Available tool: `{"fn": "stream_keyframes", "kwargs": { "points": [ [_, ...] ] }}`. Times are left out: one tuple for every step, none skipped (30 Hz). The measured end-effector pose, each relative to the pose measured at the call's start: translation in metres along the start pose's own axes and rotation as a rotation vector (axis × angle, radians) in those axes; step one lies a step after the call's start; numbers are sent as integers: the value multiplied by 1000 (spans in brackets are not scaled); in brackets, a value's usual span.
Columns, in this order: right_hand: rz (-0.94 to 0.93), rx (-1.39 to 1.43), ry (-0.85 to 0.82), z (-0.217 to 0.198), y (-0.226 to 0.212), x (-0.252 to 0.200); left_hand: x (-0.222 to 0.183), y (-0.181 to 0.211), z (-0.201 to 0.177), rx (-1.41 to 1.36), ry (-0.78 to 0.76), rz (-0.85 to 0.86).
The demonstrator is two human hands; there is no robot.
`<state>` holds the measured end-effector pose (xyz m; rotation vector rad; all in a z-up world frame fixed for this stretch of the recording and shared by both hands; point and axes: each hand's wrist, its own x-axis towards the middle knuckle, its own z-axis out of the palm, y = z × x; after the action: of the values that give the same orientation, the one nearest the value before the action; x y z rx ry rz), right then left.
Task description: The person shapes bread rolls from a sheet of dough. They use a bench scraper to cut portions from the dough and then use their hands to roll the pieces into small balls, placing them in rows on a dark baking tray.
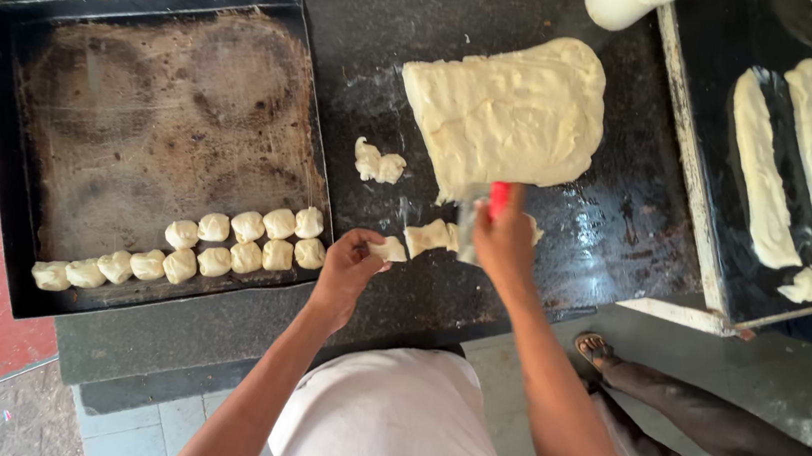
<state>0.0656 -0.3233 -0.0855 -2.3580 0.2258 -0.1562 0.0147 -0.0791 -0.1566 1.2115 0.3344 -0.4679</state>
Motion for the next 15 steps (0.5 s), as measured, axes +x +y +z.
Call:
{"fn": "stream_keyframes", "kwargs": {
  "points": [
    [73, -2, -9, -3, 10, -3, -4, 7, -2, -74, -6, -1],
    [151, -122, -55, -7, 22, -4, -8, 15, -4, -148, -11, -1],
    [228, -242, -99, -8, 33, -5, -12, 23, -4, -164, -8, -12],
    [305, -361, -143, -12, 44, -7, -16, 31, -4, -180, -5, -24],
    [281, -251, -105, -14, 52, -1, -17, 42, -4, -195, 0, -20],
    [256, -141, -68, -18, 58, 8, -16, 52, -3, -183, 8, 2],
    [233, -31, -43, -23, 63, 14, -19, 59, -1, -172, 25, 19],
    [262, 212, 29, -28, 66, 23, -22, 64, 1, -161, 43, 35],
    [290, 455, 100, -34, 68, 33, -23, 70, 2, -185, 26, 23],
    [271, 505, 117, -39, 67, 43, -23, 73, 5, -209, 10, 11],
    [265, 554, 140, -43, 64, 43, -26, 75, 7, -227, -12, -13],
    [104, 305, 142, -43, 58, 38, -31, 76, 9, -265, 2, -24],
    [-72, 59, 146, -39, 47, 40, -29, 80, 12, -302, 12, -20],
    [-246, -188, 149, -31, 35, 38, -27, 85, 14, -340, 22, -15],
    [-118, 293, -144, -16, 21, 23, -28, 89, 16, -338, 4, -10]
  ]
}}
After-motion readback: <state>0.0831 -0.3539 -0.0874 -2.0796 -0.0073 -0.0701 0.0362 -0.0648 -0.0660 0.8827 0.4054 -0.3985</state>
